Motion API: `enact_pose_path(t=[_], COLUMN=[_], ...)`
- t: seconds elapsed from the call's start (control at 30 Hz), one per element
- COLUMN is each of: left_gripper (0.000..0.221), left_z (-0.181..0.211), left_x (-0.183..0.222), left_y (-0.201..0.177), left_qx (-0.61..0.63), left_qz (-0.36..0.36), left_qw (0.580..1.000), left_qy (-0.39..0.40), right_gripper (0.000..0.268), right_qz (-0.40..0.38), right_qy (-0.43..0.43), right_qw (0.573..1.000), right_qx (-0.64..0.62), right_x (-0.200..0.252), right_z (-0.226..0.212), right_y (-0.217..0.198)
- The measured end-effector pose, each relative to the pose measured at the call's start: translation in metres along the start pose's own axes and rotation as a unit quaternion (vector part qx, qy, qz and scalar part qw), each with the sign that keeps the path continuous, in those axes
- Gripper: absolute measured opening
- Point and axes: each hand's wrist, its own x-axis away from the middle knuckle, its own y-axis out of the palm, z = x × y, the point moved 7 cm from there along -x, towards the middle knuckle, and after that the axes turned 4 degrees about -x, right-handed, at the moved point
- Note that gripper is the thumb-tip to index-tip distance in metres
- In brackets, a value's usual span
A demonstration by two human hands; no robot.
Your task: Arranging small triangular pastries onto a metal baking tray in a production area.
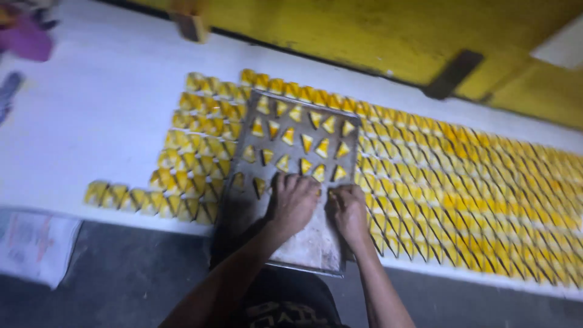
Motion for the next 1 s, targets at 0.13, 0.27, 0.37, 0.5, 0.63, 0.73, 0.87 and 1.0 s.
enact_pose_path(t=[0.13,0.27,0.37,0.5,0.63,0.73,0.87,1.0], left_gripper=[0.032,0.023,0.01,0.028,0.022,0.029,0.042,0.035], left_z=[-0.012,-0.113,-0.225,-0.305,-0.331,-0.342,-0.346,-0.338], left_x=[0.021,0.061,0.092,0.128,0.129,0.13,0.128,0.132], left_y=[-0.062,-0.122,-0.187,-0.185,-0.174,-0.15,-0.141,-0.172], left_qx=[0.026,-0.033,-0.051,-0.16,-0.127,-0.079,-0.033,0.06], left_qz=[0.057,0.056,0.114,-0.033,-0.29,-0.316,-0.311,-0.289], left_qw=[0.998,0.997,0.989,0.984,0.945,0.941,0.949,0.955], left_qy=[-0.013,-0.045,-0.083,-0.071,-0.083,-0.093,-0.044,-0.029], right_gripper=[0.02,0.033,0.033,0.021,0.03,0.039,0.037,0.03], right_qz=[0.064,0.041,0.128,-0.075,-0.144,-0.216,-0.187,-0.118], right_qy=[-0.107,-0.101,-0.119,-0.218,-0.278,-0.197,-0.214,-0.255], right_qw=[0.99,0.991,0.976,0.972,0.946,0.947,0.941,0.932], right_qx=[0.06,0.083,0.127,-0.031,0.077,0.131,0.183,0.228], right_x=[-0.008,0.0,0.02,0.05,0.046,0.043,0.049,0.045], right_z=[0.024,0.012,-0.086,-0.253,-0.343,-0.274,-0.289,-0.325], right_y=[0.027,0.022,0.024,0.137,0.227,0.297,0.298,0.287])
